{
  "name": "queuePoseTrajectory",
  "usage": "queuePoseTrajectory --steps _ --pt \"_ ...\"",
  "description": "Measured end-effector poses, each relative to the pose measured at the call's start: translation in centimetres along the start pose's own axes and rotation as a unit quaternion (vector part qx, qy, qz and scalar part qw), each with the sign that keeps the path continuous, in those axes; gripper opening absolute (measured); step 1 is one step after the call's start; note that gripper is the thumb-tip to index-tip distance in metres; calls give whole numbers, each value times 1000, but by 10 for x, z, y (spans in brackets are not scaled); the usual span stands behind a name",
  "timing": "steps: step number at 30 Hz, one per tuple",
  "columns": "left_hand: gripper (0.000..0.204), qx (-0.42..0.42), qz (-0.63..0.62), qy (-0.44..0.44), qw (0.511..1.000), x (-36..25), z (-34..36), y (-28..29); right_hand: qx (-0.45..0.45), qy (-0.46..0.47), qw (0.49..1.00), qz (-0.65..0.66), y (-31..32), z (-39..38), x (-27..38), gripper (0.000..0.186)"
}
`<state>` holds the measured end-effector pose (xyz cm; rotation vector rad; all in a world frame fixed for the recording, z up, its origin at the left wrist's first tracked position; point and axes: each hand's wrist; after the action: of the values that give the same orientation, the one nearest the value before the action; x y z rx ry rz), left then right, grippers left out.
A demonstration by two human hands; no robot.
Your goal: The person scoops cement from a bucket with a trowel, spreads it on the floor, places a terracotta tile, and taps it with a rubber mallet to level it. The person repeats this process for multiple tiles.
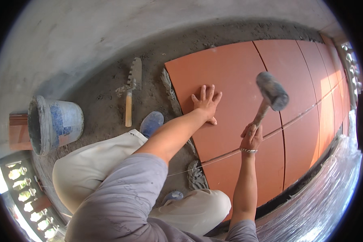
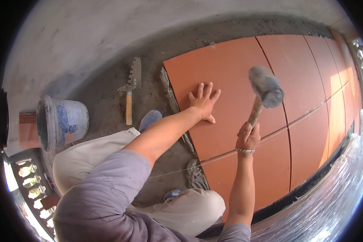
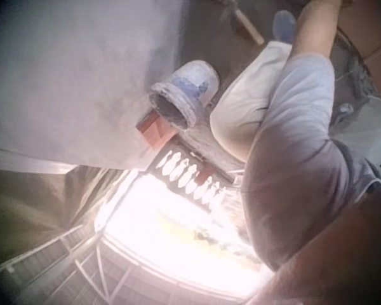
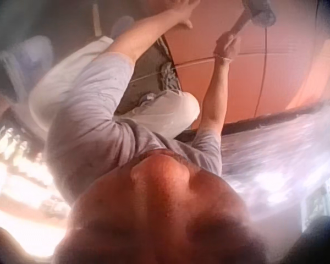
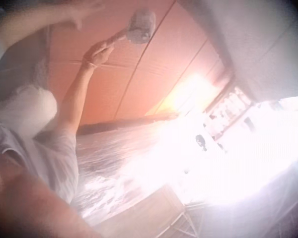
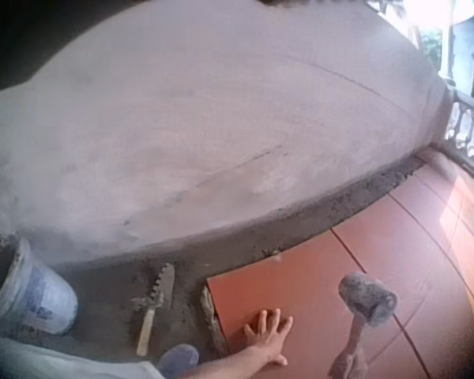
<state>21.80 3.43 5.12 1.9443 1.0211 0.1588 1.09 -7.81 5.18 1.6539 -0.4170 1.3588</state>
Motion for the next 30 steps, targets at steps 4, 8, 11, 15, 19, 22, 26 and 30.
queuePoseTrajectory --steps 4,8,11,15,19,22,26,30 --pt "136 33 -1 18 999 -7 16 15 -6 -64 994 -84 -42 42 -18 43" --pt "135 47 -2 26 999 -10 12 21 -27 -51 948 -314 -46 75 -27 40" --pt "133 55 -8 27 998 -13 11 24 -50 -90 994 -39 -46 83 -24 39" --pt "133 59 2 21 998 -12 14 27 30 -133 947 -291 -54 92 -16 43" --pt "134 76 16 30 997 -15 16 28 27 -129 962 -239 -57 107 -8 47" --pt "133 79 9 26 997 -15 16 30 18 -132 967 -219 -60 109 -2 52" --pt "131 78 8 21 997 -16 15 33 47 -130 943 -304 -65 107 5 52" --pt "129 72 4 21 997 -15 15 31 37 -121 962 -244 -69 105 8 55"
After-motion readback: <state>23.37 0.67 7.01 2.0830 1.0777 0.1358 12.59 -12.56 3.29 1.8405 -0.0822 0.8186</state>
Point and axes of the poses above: each hand's wrist, its own z-axis towards the middle knuckle, its own y-axis out of the back of the hand, x = y × z, and after that the axes turned 3 degrees about -z, right-handed
